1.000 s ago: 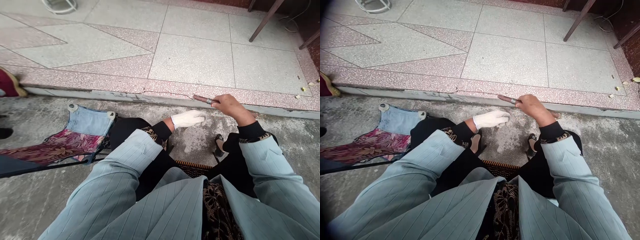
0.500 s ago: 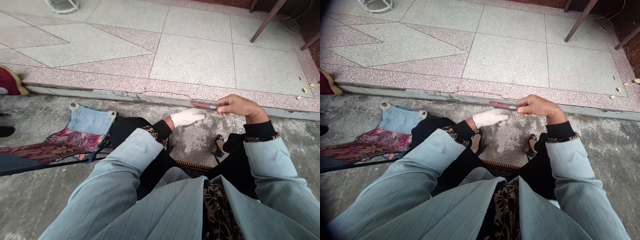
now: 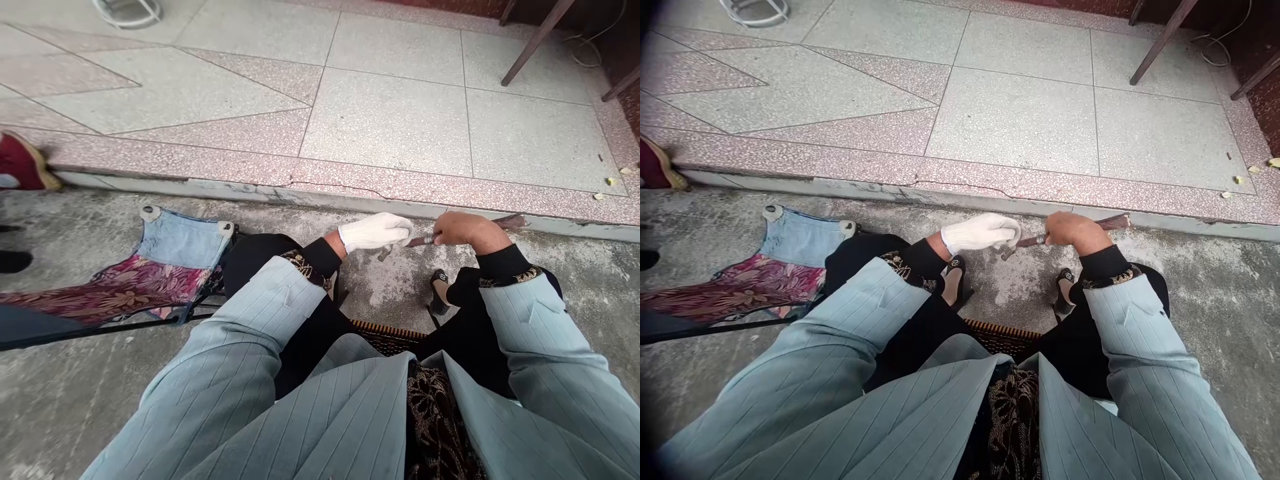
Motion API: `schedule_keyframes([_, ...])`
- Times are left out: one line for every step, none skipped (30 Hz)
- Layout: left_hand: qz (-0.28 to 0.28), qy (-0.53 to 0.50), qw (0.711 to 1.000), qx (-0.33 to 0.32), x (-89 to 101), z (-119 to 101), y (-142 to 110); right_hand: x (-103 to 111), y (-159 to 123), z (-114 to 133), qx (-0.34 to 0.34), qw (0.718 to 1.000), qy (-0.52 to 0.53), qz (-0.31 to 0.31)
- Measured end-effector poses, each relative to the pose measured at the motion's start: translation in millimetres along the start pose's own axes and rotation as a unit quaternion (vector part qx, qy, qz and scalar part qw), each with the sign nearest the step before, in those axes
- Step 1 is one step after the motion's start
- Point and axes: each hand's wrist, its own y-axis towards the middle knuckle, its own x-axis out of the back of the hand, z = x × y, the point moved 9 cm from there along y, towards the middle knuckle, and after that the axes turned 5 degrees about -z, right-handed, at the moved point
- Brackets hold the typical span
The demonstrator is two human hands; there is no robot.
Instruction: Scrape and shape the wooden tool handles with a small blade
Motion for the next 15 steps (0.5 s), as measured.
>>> schedule_keyframes([-0.012, 0.013, 1.0, -0.004, 6.0, 1.0, 0.9, -5.3, -5.4, 8.8, 0.043, 0.998, 0.02, 0.035])
schedule_keyframes([-0.026, 0.027, 0.999, -0.007, 12.1, 2.7, 2.0, -9.1, -12.4, 17.8, 0.091, 0.992, 0.056, 0.069])
schedule_keyframes([-0.039, 0.04, 0.998, -0.01, 17.4, 4.9, 3.4, -9.8, -20.5, 26.4, 0.142, 0.98, 0.106, 0.093])
schedule_keyframes([-0.051, 0.049, 0.997, -0.012, 21.4, 7.6, 4.9, -8.0, -29.5, 33.8, 0.192, 0.96, 0.167, 0.113])
schedule_keyframes([-0.059, 0.052, 0.997, -0.013, 23.3, 10.7, 6.5, -0.4, -36.6, 37.2, 0.232, 0.941, 0.224, 0.102])
schedule_keyframes([-0.063, 0.046, 0.997, -0.012, 22.6, 14.1, 8.0, 12.1, -40.2, 34.5, 0.249, 0.926, 0.277, 0.056])
schedule_keyframes([-0.061, 0.034, 0.998, -0.007, 19.1, 18.0, 9.5, 24.9, -41.5, 27.0, 0.247, 0.915, 0.319, -0.002])
schedule_keyframes([-0.049, 0.016, 0.999, -0.001, 12.2, 21.6, 10.7, 36.3, -41.8, 17.5, 0.234, 0.904, 0.352, -0.062])
schedule_keyframes([-0.039, -0.006, 0.999, 0.012, 4.8, 25.4, 11.5, 45.4, -41.1, 6.9, 0.211, 0.894, 0.378, -0.118])
schedule_keyframes([-0.02, -0.015, 0.999, 0.024, -4.7, 28.0, 11.8, 51.4, -39.3, -3.1, 0.183, 0.886, 0.394, -0.165])
schedule_keyframes([0.009, -0.013, 1.0, 0.015, -15.5, 25.9, 11.6, 54.9, -36.4, -11.9, 0.149, 0.882, 0.398, -0.204])
schedule_keyframes([0.028, -0.001, 1.0, -0.003, -23.4, 21.5, 11.0, 56.4, -32.6, -19.4, 0.111, 0.884, 0.387, -0.236])
schedule_keyframes([0.045, 0.01, 0.999, -0.018, -29.4, 17.1, 10.0, 56.4, -28.2, -25.1, 0.07, 0.894, 0.359, -0.261])
schedule_keyframes([0.055, 0.027, 0.998, -0.035, -32.7, 12.0, 8.9, 55.7, -23.6, -29.1, 0.03, 0.907, 0.315, -0.279])
schedule_keyframes([0.057, 0.044, 0.996, -0.049, -32.9, 7.5, 7.8, 54.3, -19.0, -31.0, -0.005, 0.921, 0.26, -0.288])
